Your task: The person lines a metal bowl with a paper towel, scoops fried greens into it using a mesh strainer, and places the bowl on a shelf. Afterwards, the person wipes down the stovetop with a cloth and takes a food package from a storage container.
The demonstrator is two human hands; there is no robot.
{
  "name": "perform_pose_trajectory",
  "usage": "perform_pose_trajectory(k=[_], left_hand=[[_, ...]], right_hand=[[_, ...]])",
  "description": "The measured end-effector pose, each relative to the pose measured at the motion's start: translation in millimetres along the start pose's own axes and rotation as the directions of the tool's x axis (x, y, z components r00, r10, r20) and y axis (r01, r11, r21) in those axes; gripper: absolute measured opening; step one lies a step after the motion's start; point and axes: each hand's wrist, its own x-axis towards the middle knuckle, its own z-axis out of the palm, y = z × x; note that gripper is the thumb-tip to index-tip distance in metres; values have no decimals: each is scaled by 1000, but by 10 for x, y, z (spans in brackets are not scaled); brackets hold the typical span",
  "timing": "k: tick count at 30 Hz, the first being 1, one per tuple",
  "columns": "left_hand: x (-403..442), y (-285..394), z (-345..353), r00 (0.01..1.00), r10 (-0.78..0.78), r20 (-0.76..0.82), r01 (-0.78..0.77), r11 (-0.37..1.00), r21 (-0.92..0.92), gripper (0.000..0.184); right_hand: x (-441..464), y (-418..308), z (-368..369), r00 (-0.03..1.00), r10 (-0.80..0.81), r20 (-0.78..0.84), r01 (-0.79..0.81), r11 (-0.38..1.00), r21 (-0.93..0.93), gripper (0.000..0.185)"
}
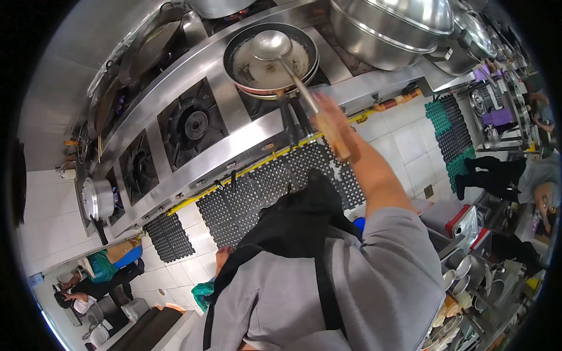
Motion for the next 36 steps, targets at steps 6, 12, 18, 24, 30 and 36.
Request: perform_pose_trajectory(k=[6, 12, 18, 24, 30, 36], left_hand=[[-234, 491, 986, 997, -45, -59, 46, 999, 22, 18], [-287, -239, 1330, 998, 40, 58, -43, 998, 52, 22], [-637, -205, 1239, 998, -47, -32, 54, 961, 271, 24], [-760, -103, 1139, 997, -56, -62, 64, 988, 138, 24], [-428, -22, 1153, 977, 173, 125, -212, 856, 472, 23], [-506, 1220, 1555, 1000, 27, 12, -29, 967, 252, 19]], right_hand=[[-64, 402, -1157, 985, 162, -66, -157, 656, -738, 59], [379, 441, -1010, 987, 154, 47, -74, 692, -718, 57], [1436, 837, -821, 990, 135, 46, -64, 705, -706, 57], [1574, 862, -801, 988, 156, -25, -133, 737, -662, 56], [481, 545, -1165, 991, -6, 136, 83, 821, -565, 55], [-266, 770, -2183, 998, 20, 61, 24, 766, -643, 53]])
